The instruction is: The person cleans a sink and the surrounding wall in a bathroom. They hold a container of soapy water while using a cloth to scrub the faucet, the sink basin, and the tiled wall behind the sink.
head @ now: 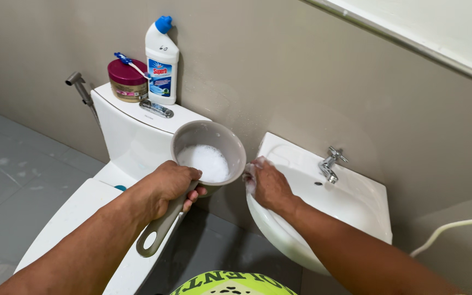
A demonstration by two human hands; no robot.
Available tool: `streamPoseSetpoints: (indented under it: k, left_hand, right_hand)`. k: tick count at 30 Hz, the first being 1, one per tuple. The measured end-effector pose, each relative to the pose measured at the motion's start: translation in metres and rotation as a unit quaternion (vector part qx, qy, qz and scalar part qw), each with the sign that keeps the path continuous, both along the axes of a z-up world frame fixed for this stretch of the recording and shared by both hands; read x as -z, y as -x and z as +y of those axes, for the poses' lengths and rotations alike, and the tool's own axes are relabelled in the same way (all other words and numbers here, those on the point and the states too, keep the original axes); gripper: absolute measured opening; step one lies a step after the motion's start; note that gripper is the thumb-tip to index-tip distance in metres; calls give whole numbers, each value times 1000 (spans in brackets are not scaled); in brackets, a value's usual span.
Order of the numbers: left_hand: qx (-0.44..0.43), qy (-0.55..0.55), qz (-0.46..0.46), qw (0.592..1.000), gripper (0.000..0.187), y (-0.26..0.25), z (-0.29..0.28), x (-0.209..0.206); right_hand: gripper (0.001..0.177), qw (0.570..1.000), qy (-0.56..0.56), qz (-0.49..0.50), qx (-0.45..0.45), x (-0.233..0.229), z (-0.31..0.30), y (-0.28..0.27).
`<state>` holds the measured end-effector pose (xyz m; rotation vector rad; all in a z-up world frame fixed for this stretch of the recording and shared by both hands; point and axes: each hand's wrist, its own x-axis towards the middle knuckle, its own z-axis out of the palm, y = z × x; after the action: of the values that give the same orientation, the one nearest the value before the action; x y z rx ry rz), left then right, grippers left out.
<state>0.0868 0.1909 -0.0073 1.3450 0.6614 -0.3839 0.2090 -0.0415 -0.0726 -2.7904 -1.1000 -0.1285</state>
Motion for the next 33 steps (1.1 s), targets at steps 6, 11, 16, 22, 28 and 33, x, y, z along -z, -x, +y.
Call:
streamPoseSetpoints:
  k: [6, 11, 16, 22, 28, 33]
  left_hand:
    - [17, 14, -6, 1000, 23, -2, -4, 1]
    - [45, 11, -1, 999, 24, -2, -8, 3]
    - [71, 10, -2, 997, 25, -4, -10, 3]
    - [89, 10, 0, 996, 26, -9, -14, 1]
    - [96, 10, -2, 995, 26, -18, -19, 0]
    - [87, 17, -11, 996, 26, -17, -31, 1]
  right_hand:
    - [28, 994, -92, -4, -62, 13, -46, 73]
    - [28, 979, -183, 37, 79, 20, -91, 122]
    - [26, 966, -159, 47, 196, 35, -90, 115]
    - [30, 962, -151, 37, 224, 76, -58, 63]
    - [39, 934, -214, 163, 234, 40, -111, 93]
    - [48, 909, -98, 268, 305, 16, -111, 81]
